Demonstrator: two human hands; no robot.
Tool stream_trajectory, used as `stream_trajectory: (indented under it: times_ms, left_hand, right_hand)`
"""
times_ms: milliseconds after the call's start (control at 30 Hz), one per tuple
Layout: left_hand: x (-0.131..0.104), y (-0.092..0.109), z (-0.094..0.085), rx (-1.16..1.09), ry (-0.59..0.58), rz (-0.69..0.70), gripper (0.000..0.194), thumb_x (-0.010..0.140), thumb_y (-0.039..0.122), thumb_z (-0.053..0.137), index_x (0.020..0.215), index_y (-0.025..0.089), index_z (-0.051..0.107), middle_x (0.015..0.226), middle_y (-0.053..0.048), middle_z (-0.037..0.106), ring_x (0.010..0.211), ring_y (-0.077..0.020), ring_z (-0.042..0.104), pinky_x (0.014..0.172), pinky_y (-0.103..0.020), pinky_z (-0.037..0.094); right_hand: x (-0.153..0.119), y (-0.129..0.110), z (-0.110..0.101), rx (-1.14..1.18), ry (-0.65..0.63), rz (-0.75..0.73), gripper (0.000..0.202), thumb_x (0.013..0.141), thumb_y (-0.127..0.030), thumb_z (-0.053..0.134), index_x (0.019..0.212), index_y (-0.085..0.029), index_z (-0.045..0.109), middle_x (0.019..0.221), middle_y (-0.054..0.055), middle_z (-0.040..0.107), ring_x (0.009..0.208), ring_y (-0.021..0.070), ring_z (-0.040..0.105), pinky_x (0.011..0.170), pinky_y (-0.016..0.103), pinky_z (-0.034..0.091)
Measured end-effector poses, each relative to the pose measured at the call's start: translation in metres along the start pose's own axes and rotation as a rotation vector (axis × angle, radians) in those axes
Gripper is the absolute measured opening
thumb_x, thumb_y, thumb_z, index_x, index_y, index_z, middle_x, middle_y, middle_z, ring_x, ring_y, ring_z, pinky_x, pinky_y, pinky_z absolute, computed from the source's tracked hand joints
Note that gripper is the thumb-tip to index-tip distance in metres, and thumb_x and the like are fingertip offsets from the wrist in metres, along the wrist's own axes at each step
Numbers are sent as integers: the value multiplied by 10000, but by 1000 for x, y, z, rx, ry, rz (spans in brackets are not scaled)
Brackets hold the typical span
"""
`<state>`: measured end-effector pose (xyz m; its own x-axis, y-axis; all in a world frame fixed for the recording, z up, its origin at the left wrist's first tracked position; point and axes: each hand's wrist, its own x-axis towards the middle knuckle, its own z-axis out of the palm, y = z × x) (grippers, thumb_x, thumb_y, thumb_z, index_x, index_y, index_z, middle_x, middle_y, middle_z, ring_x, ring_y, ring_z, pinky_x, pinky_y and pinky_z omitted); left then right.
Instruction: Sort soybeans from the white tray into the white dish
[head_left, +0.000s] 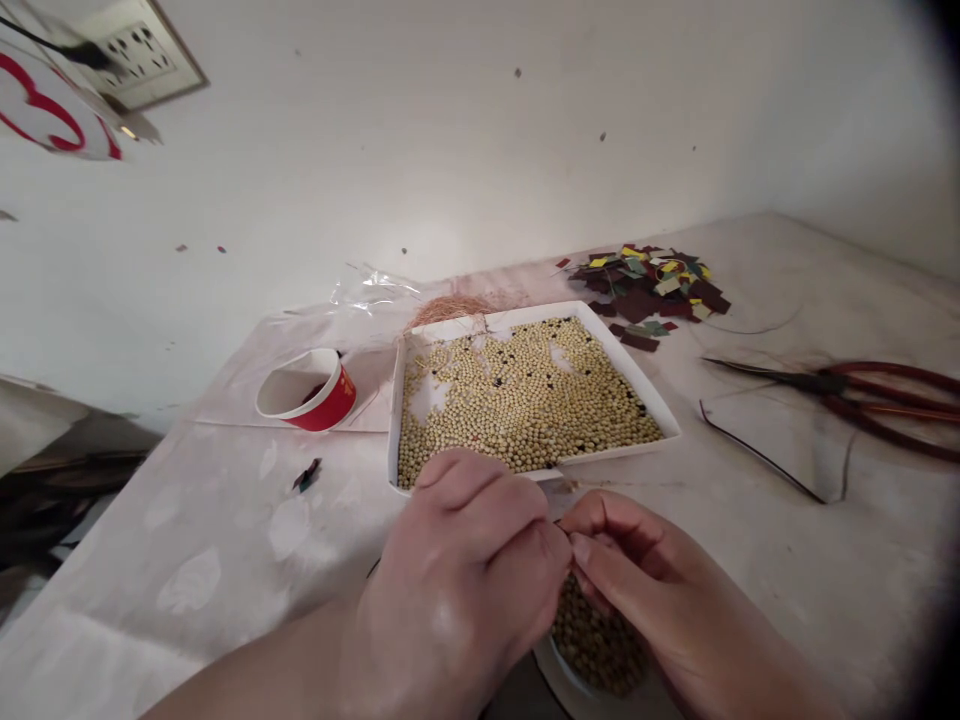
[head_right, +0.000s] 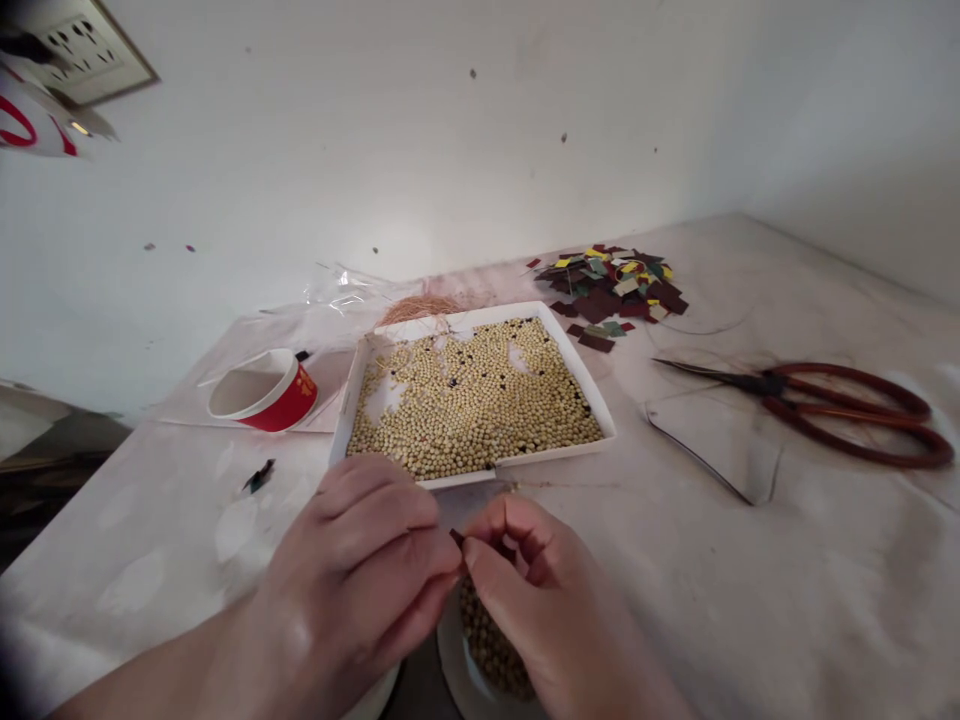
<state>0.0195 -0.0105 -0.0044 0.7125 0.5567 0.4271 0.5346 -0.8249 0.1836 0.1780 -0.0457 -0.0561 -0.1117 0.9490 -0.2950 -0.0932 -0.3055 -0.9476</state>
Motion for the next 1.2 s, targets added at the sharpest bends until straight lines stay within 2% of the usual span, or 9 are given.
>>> stream_trajectory:
  times_ms: [200, 367, 533, 633, 700, 833, 1000, 1100, 1200]
  left_hand:
    - [0, 0, 0, 8, 2, -42, 121, 830, 174, 529, 723, 174, 587, 755, -12, 547, 750, -144, 488, 709, -321, 416]
    - [4, 3, 0, -61, -167, 69, 137, 806, 159, 542, 675, 171, 580, 674, 3, 552, 674, -133, 492, 661, -304, 420]
    - [6, -36, 0, 74, -173, -116, 136, 848, 201, 504, 843, 187, 639, 816, -26, 607, 780, -150, 546, 722, -305, 436]
    - [3, -67, 6, 247, -370, -281, 118, 812, 203, 544, 800, 181, 658, 811, -41, 610, 808, -182, 560, 721, -321, 437]
    - [0, -79, 13, 261, -459, -303, 102, 792, 195, 558, 781, 181, 658, 796, -38, 610, 806, -185, 561, 721, -316, 437]
    - [-1, -88, 24, 238, -494, -304, 103, 778, 177, 550, 731, 178, 642, 771, -30, 609, 769, -178, 554, 694, -305, 430]
    - [4, -74, 13, 188, -393, -318, 119, 797, 186, 543, 712, 169, 623, 746, -28, 596, 759, -171, 544, 683, -301, 422]
    - [5, -46, -1, 47, -174, -230, 98, 829, 190, 531, 762, 180, 602, 761, -6, 589, 746, -143, 526, 665, -283, 415]
    - [4, -15, -8, -66, 29, -27, 40, 809, 160, 578, 781, 176, 601, 805, -9, 592, 763, -128, 518, 697, -288, 418]
  right_hand:
    - [0, -3, -1, 61, 33, 50, 179, 756, -315, 570, 630, -197, 526, 551, -45, 412, 533, 104, 352, 502, 241, 290]
    - [0, -2, -7, 243, 159, 11, 178, 771, -336, 597, 669, -207, 529, 607, -30, 471, 554, 108, 377, 498, 245, 289]
    - [-1, 0, -9, 260, 202, 7, 183, 756, -342, 627, 668, -205, 543, 667, -6, 531, 582, 117, 421, 515, 254, 323]
    - [-1, 3, -8, 256, 193, 31, 184, 758, -357, 629, 682, -205, 559, 672, -5, 541, 571, 110, 417, 512, 252, 323]
    - [0, 5, -7, 256, 186, 48, 175, 757, -357, 630, 692, -207, 568, 674, -5, 544, 569, 110, 418, 505, 251, 318]
    - [2, 6, -6, 269, 165, 47, 170, 752, -354, 635, 685, -212, 571, 653, -15, 534, 547, 105, 409, 497, 249, 308]
    - [4, 5, -4, 253, 162, 44, 187, 740, -367, 635, 667, -207, 573, 593, -21, 508, 516, 104, 395, 489, 251, 303]
    - [3, 2, -2, 234, 158, 56, 200, 721, -378, 636, 660, -201, 565, 591, -17, 504, 506, 103, 384, 474, 249, 285]
    - [1, -1, 1, 208, 121, 83, 200, 724, -371, 615, 651, -199, 546, 577, -26, 480, 514, 102, 373, 475, 242, 277]
